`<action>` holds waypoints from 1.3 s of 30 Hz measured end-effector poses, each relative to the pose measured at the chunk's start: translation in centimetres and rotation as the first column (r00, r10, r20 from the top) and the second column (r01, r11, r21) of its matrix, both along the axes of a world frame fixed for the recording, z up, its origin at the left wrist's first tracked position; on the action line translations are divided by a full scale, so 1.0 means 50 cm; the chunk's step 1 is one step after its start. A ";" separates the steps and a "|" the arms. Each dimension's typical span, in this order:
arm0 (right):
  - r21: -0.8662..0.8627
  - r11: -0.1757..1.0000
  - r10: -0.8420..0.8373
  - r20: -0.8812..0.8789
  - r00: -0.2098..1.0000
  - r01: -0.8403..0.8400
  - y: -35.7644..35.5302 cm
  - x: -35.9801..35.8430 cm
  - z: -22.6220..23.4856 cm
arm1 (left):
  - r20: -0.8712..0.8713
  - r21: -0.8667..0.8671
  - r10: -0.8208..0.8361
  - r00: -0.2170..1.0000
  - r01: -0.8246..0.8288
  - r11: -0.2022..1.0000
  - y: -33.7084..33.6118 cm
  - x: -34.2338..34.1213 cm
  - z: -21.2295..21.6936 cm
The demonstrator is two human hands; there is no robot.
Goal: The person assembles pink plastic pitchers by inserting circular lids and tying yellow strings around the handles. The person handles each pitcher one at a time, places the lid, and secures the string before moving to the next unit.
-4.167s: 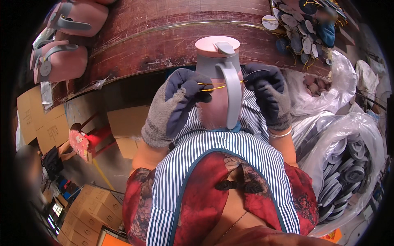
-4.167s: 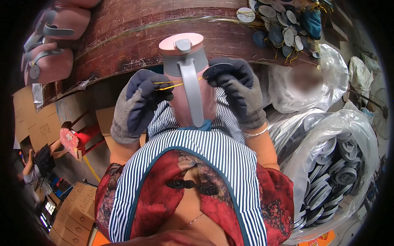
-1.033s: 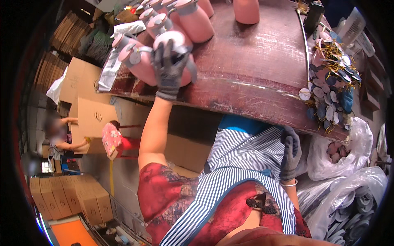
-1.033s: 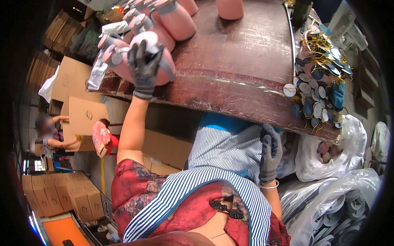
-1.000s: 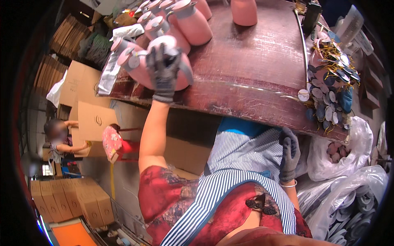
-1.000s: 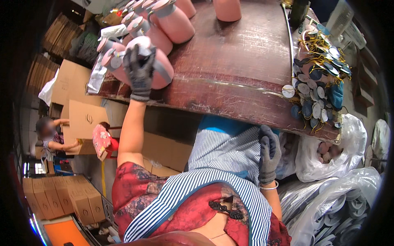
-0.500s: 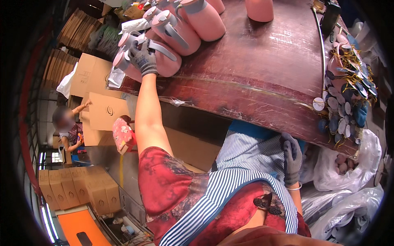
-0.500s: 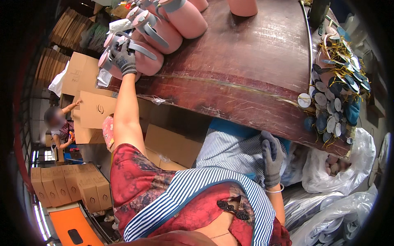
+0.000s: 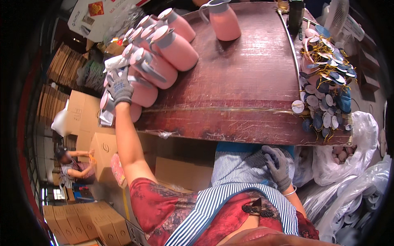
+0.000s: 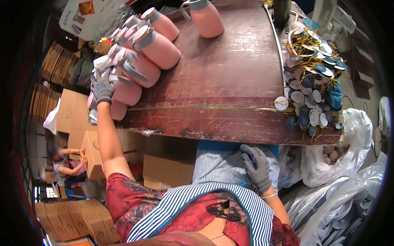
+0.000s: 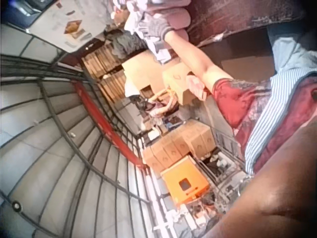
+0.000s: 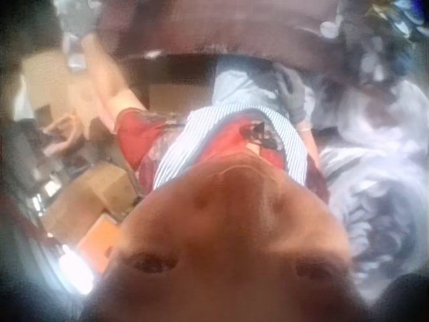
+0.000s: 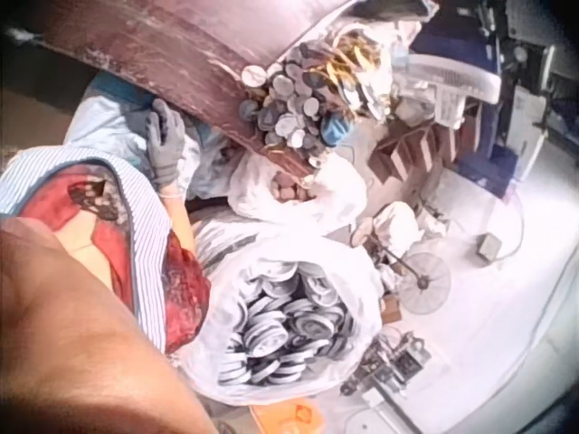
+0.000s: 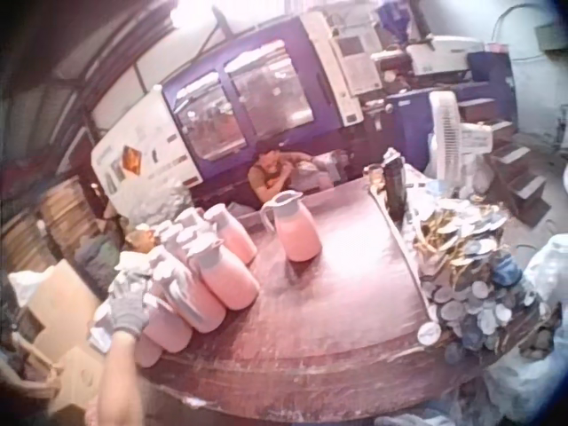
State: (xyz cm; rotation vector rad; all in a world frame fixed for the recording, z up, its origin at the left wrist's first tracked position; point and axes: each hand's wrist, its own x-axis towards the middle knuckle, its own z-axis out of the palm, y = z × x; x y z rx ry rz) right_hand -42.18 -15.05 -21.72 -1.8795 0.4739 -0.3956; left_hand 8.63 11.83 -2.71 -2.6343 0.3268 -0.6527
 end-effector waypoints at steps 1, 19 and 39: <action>0.023 1.000 -0.011 0.008 1.000 0.011 0.000 0.003 -0.004 | 0.202 -0.019 -0.212 0.956 0.220 0.975 -0.043 0.001 0.015; 0.685 0.177 -0.972 0.009 0.234 0.707 -0.138 -0.176 -0.071 | 0.260 -0.179 -0.831 0.492 0.870 0.460 -0.668 0.318 -0.161; -0.932 0.353 -0.935 -0.346 -0.082 -0.081 -0.622 -0.623 -0.558 | 0.193 -0.816 -0.802 0.565 0.546 0.189 -0.370 -0.393 -0.177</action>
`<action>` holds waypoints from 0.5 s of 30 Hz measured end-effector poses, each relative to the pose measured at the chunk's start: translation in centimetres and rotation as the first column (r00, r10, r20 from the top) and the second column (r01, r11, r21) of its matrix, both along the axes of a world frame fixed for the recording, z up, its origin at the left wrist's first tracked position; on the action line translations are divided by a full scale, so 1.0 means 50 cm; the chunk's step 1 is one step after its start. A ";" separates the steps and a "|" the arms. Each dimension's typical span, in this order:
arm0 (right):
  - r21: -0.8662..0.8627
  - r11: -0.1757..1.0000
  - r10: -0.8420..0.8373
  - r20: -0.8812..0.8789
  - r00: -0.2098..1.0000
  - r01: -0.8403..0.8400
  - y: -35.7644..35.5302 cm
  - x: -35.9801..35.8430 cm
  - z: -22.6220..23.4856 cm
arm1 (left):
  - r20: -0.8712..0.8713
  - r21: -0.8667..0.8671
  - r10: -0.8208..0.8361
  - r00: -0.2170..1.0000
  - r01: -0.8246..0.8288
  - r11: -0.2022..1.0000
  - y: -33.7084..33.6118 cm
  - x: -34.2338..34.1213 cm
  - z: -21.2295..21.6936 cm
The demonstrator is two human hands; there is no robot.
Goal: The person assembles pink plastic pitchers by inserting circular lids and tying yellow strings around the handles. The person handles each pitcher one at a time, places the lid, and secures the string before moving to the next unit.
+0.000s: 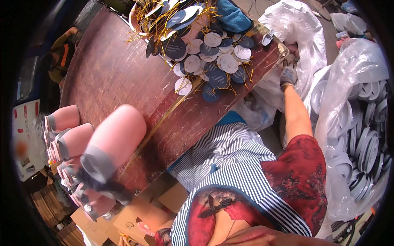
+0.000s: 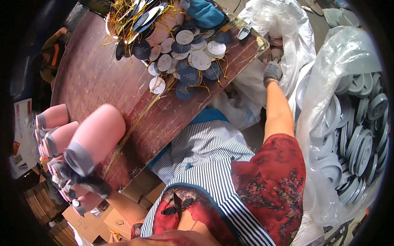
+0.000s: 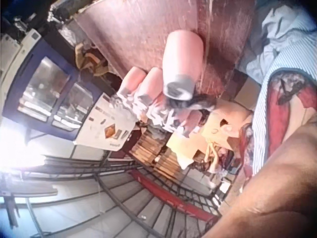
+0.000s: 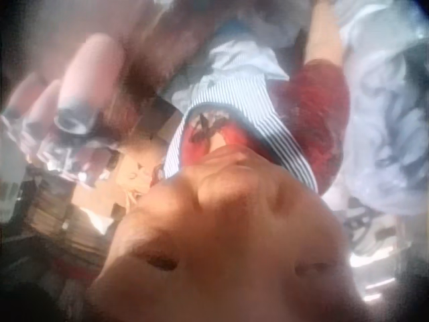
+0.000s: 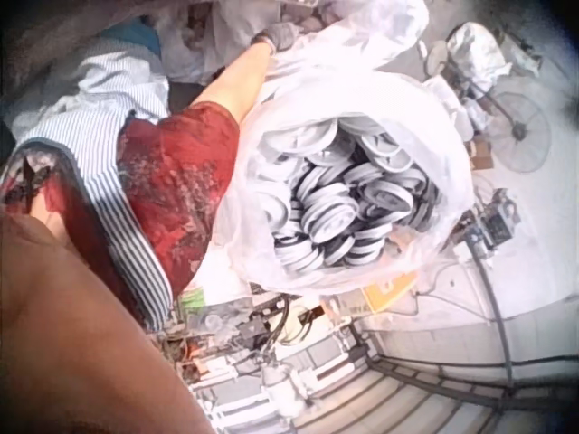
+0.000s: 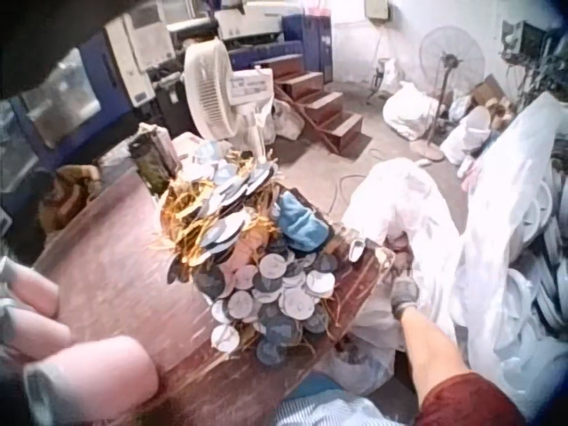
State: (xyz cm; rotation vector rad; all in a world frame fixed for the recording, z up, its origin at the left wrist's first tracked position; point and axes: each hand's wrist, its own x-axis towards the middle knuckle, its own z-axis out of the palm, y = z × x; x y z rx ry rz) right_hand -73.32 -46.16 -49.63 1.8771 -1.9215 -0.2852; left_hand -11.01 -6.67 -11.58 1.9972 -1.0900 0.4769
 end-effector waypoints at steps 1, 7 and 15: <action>-0.133 0.985 -0.058 0.335 0.940 0.109 0.030 0.101 0.070 | -0.101 -0.002 0.034 0.994 -0.034 0.999 0.028 0.005 0.000; 0.068 0.845 0.452 0.441 -0.775 0.531 0.231 0.277 0.286 | -0.565 -0.242 -0.330 0.756 0.230 0.943 0.040 0.001 -0.112; -0.342 0.935 0.172 0.660 -0.731 -0.089 0.470 0.366 0.541 | -0.752 -0.550 -0.491 0.440 -0.008 0.835 -0.045 -0.063 -0.191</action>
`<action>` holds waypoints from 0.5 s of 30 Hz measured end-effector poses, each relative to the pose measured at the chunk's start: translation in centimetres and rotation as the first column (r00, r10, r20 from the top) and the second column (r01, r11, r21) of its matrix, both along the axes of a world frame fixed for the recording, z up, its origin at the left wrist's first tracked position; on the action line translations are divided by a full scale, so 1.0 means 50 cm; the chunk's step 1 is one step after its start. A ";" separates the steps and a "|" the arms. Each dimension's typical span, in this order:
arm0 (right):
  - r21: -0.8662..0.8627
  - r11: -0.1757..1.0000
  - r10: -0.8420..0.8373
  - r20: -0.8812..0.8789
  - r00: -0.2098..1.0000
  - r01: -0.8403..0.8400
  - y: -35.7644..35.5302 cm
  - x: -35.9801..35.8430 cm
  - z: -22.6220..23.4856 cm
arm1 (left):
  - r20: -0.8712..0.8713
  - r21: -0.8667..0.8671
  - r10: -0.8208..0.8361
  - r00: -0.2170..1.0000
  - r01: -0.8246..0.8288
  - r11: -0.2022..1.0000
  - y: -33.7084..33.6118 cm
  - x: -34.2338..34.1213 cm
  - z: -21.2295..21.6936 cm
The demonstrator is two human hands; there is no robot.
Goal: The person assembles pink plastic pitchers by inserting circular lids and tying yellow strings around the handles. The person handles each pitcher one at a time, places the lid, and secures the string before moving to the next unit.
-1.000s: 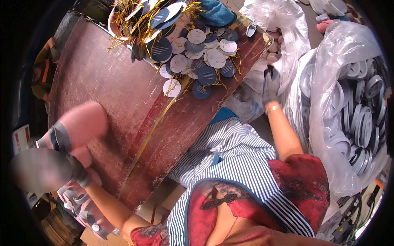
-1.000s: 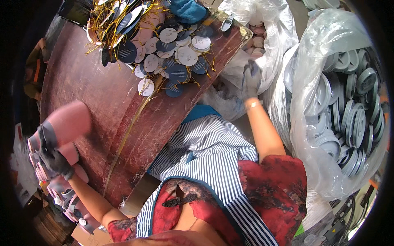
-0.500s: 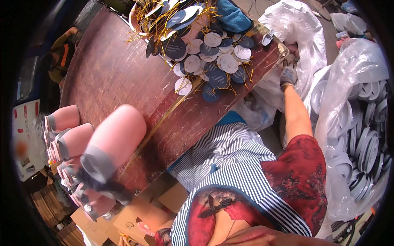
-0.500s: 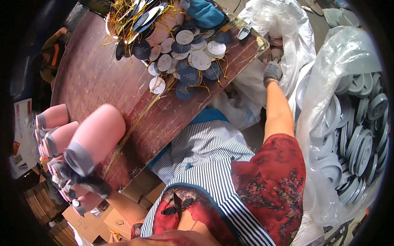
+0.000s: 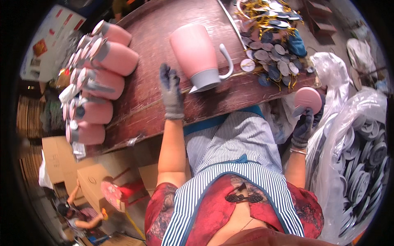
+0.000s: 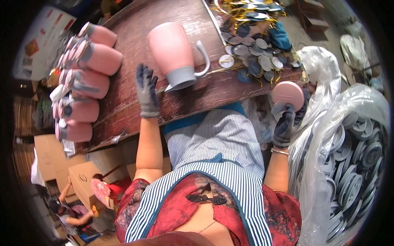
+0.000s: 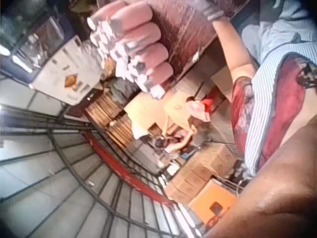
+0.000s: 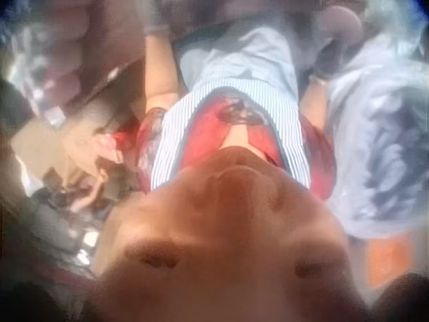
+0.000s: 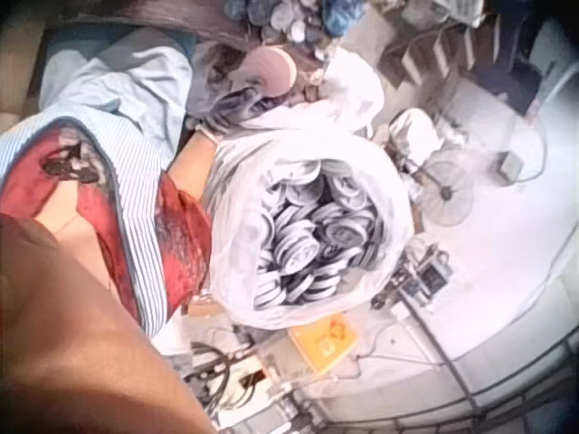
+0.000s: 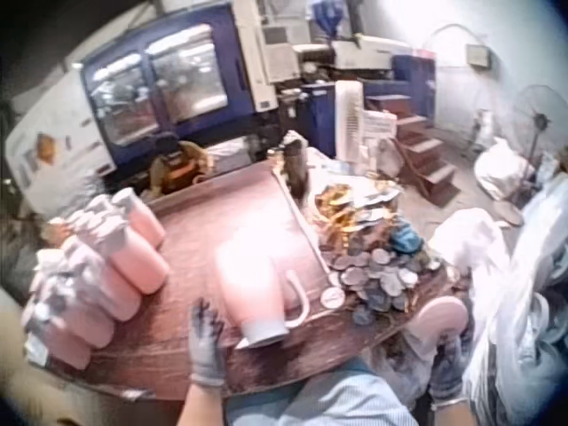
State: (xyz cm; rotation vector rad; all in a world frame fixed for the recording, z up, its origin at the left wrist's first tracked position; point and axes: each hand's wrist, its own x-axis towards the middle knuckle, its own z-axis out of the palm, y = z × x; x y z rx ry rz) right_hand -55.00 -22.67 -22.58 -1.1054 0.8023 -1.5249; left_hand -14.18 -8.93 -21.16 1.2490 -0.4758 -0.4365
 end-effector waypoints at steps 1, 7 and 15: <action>-0.008 0.997 0.080 -0.012 0.997 -0.080 0.015 0.025 0.021 | 0.197 -0.068 0.064 0.978 -0.051 0.996 -0.012 -0.017 0.015; -0.040 0.919 0.384 -0.149 0.911 -0.393 0.086 0.131 0.103 | 0.953 0.259 -0.245 0.180 -0.060 0.964 -0.045 -0.029 0.206; 0.054 0.900 0.435 -0.139 0.889 -0.432 0.113 0.156 0.088 | 0.232 0.830 -0.920 -0.315 -0.430 0.356 -0.391 -0.066 0.183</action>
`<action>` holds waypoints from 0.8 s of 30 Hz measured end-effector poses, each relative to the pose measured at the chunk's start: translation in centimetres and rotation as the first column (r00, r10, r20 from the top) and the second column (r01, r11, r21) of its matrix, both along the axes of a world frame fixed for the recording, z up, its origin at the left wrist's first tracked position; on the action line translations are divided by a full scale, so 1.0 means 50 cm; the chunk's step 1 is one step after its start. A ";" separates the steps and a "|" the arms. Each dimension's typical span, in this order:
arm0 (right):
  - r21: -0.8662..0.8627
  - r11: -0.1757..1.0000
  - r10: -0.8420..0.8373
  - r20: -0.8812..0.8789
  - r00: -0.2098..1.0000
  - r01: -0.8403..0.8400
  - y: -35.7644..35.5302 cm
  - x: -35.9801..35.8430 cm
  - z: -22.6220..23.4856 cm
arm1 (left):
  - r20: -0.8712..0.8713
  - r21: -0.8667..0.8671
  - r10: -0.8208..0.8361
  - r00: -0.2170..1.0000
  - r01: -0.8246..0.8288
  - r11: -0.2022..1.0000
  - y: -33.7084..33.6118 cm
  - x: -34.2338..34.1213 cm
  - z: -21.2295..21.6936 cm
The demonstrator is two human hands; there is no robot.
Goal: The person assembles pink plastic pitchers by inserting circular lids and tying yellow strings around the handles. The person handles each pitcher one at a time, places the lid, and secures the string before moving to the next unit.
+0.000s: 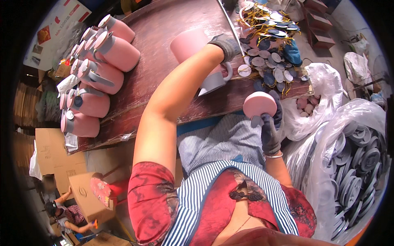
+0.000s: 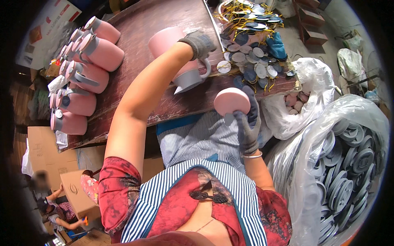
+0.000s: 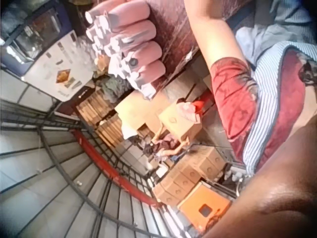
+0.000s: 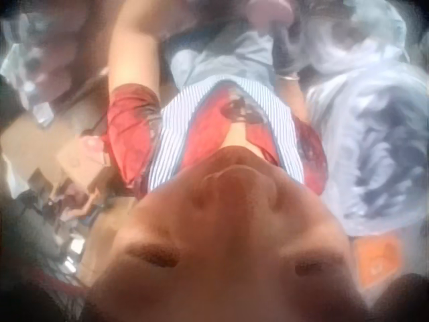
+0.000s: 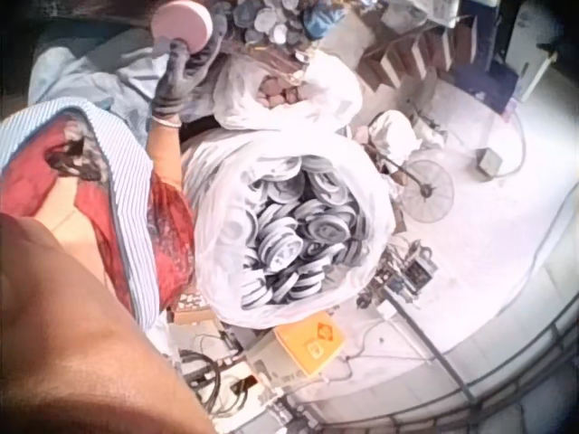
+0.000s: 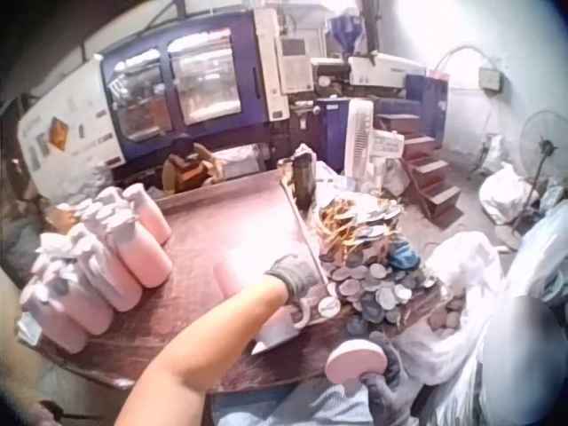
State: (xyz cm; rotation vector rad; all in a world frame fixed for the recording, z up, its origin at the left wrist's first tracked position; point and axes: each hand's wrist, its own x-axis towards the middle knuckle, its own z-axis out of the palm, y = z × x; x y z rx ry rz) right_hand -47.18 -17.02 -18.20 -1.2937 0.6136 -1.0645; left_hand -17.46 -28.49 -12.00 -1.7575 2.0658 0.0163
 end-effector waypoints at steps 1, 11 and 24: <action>0.017 1.000 0.011 0.025 1.000 -0.012 0.003 -0.005 0.000 | 0.049 0.129 -0.042 0.998 0.035 0.991 -0.030 0.028 -0.039; 0.105 0.988 -0.122 0.120 0.985 0.110 -0.034 -0.079 -0.046 | -0.134 -0.406 -0.227 0.965 0.155 0.901 0.130 0.046 0.054; -0.155 0.922 0.359 -0.005 0.933 -0.356 0.051 0.113 0.225 | -0.919 -0.279 -0.337 0.203 -0.940 0.195 0.690 -0.215 0.032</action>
